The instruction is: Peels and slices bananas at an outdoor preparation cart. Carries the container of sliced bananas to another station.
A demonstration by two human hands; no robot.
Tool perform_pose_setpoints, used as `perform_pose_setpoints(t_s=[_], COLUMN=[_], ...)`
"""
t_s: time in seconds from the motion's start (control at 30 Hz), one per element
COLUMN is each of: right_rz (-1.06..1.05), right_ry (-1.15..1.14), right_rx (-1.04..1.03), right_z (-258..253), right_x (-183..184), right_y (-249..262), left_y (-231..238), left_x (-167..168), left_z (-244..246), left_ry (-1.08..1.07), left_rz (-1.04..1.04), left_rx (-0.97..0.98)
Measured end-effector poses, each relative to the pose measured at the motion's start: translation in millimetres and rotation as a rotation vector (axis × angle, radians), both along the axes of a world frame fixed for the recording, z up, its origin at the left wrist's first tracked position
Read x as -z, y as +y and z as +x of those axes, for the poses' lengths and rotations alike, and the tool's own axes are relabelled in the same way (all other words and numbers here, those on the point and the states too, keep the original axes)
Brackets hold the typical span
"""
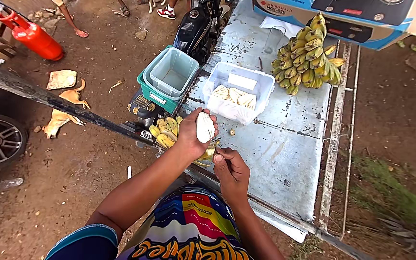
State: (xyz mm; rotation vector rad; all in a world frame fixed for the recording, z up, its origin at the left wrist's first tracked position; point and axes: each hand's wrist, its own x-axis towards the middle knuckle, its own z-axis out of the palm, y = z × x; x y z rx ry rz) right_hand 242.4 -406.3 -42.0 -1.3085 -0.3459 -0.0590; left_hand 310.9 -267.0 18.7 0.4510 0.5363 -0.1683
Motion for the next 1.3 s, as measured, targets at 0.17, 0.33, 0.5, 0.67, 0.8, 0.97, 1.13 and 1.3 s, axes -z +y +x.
perform_pose_setpoints(t_s=[0.17,0.33,0.5,0.67,0.8,0.97,1.13,1.3], right_rz=[-0.005,-0.015,-0.007,-0.005,-0.022,-0.013,0.008,0.002], right_ry=[-0.026,-0.024,-0.016,0.012,0.096,0.048,-0.018,-0.003], right_rx=[0.004,0.017,0.028,0.047,0.056,0.012,-0.032,-0.036], right_z=[4,10,14,19,24,12,-3,-4], right_x=[-1,-1,1,5,12,5,-3,1], right_y=[3,7,9,12,12,6,-1,-2], left_y=[0,-2,-5,-7,-12,-7,0,0], left_x=[-2,-3,-5,-3,4,7,4,3], left_z=[-6,-10,-17,-21,-16,-4,3,5], left_ry=[-0.06,-0.096,-0.156,-0.229,-0.17,0.032,0.074,0.084], left_rz=[0.008,0.003,0.027,0.062,0.082,0.038,0.015,0.037], left_rx=[0.043,0.057,0.064,0.08,0.019,-0.016,-0.045,-0.05])
